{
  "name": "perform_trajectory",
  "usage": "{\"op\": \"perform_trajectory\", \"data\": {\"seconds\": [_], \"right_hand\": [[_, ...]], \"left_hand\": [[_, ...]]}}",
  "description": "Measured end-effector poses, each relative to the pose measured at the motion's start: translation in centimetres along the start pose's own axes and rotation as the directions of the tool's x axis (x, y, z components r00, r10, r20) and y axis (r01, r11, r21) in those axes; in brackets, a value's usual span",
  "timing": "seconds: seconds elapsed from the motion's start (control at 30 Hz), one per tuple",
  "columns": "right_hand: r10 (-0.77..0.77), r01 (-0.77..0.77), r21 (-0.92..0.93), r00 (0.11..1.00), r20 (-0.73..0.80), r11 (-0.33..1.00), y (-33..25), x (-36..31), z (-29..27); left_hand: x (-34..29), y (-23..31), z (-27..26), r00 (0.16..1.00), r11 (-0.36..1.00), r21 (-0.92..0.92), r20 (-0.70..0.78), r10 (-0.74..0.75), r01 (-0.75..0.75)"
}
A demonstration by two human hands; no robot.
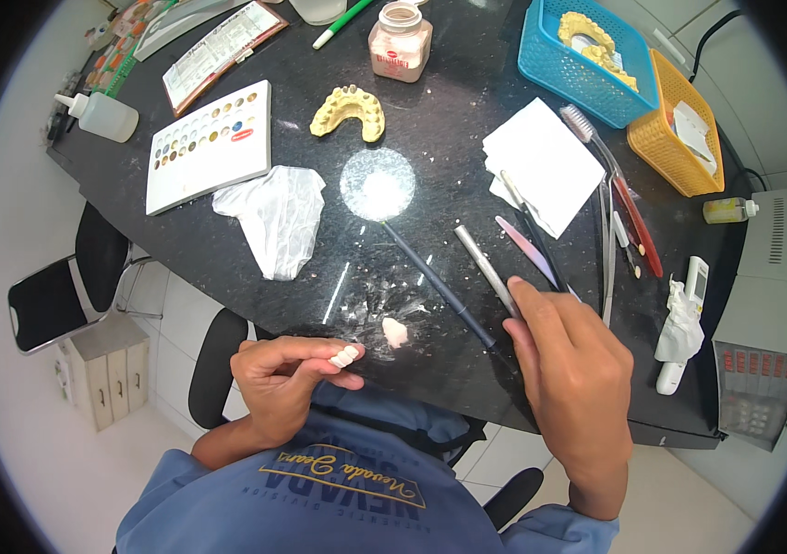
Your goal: The person paints a small dental prosthesis with a brush, repeatedly dipping the brush into a container and applying material to the object. They also use a metal tool to scrape or refine the surface and wipe the object with a tissue.
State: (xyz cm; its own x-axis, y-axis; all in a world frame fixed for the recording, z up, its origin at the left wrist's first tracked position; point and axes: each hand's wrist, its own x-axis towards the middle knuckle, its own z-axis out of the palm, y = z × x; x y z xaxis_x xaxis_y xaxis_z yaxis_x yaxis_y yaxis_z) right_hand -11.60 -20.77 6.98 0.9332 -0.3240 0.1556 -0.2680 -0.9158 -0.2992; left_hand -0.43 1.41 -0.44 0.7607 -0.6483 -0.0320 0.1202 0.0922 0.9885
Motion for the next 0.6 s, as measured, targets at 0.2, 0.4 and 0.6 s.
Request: {"op": "perform_trajectory", "data": {"seconds": [0.2, 0.4, 0.6], "right_hand": [[0.123, -0.109, 0.101, 0.982, -0.146, 0.989, -0.2, -0.1, -0.3], [0.024, 0.262, 0.564, 0.894, -0.448, 0.783, -1.9, -3.7, -0.3], [-0.001, 0.265, 0.683, 0.933, -0.36, 0.68, -4.1, -4.6, 3.4]], "left_hand": [[-0.1, -0.1, -0.1, 1.0, 1.0, 0.02, -0.019, 0.007, -0.007], [-0.1, 0.1, 0.1, 1.0, 1.0, 0.013, -0.029, 0.003, -0.003], [-0.2, -0.1, 0.1, 0.999, 0.999, 0.044, -0.029, 0.018, -0.017]]}}
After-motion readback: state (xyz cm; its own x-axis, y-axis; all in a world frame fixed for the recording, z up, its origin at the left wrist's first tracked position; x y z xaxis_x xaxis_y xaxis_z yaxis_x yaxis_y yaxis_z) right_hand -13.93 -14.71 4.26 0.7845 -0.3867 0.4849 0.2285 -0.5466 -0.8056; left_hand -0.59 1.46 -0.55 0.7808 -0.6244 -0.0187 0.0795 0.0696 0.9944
